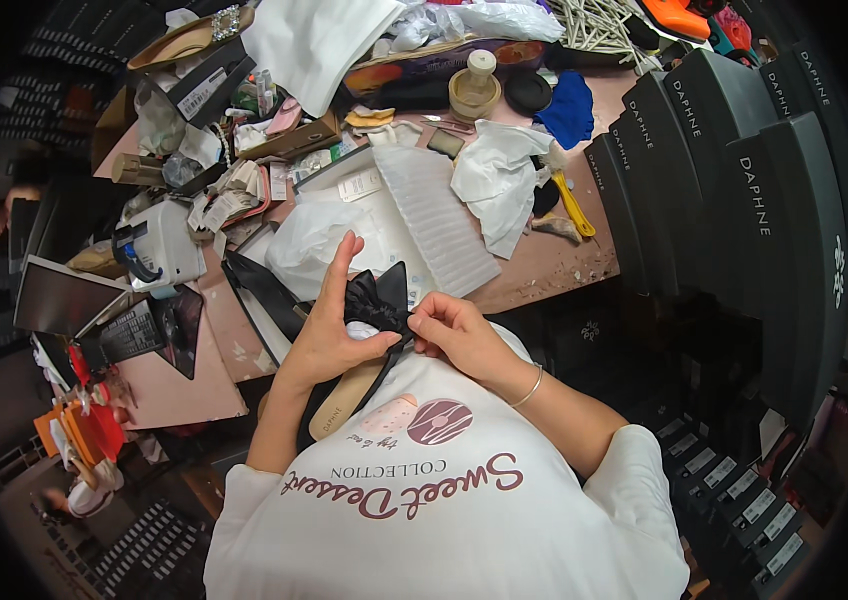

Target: The person is inspecting, wrapping in tissue paper, and packing several pairs of shoes into boxes at a workbench.

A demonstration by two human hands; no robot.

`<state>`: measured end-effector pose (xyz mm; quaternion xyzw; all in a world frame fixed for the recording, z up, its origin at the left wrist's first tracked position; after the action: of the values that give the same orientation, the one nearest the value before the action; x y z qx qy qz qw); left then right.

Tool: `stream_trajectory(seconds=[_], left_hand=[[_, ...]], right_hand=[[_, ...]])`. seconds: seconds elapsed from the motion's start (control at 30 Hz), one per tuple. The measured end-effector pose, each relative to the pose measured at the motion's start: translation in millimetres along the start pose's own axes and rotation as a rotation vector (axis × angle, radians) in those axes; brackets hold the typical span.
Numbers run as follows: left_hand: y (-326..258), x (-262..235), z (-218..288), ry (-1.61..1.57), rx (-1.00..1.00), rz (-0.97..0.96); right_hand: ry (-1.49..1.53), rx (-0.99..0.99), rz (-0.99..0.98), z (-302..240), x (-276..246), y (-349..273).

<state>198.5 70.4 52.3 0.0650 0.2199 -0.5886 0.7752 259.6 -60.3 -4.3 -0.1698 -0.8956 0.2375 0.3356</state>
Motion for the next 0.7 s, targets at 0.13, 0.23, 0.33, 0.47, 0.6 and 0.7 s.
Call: stream_trajectory(seconds=[0.13, 0.23, 0.33, 0.47, 0.6, 0.7], left_hand=[[-4, -2, -12, -0.437, -0.101, 0.059], [-6, -7, -33, -0.766, -0.19, 0.173], [-9, -3, -46, -0.819, -0.249, 0.179], [-9, -3, -46, -0.734, -0.365, 0.146], [5, -5, -44, -0.539, -0.28, 0.042], [12, -4, -36, -0.525, -0.267, -0.057]], right_hand=[[0.072, -0.002, -0.003, -1, -1, 0], [0.04, -0.002, 0.031, -9, 2, -3], [-0.16, -0.125, 0.037, -12, 1, 3], [-0.234, -0.217, 0.065, -10, -2, 8], [-0.255, -0.223, 0.047, -11, 2, 6], [-0.265, -0.234, 0.054, -10, 4, 2]])
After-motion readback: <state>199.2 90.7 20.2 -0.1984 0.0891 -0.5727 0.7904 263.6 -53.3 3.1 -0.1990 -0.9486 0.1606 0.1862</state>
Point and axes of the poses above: each hand's wrist, its own y-axis towards the middle knuckle, its own x-axis out of the palm, z = x × y, the point moved 8 cm from there along y, towards the middle knuckle, and after that the axes turned 2 degrees about -z, right-handed, at the moved point
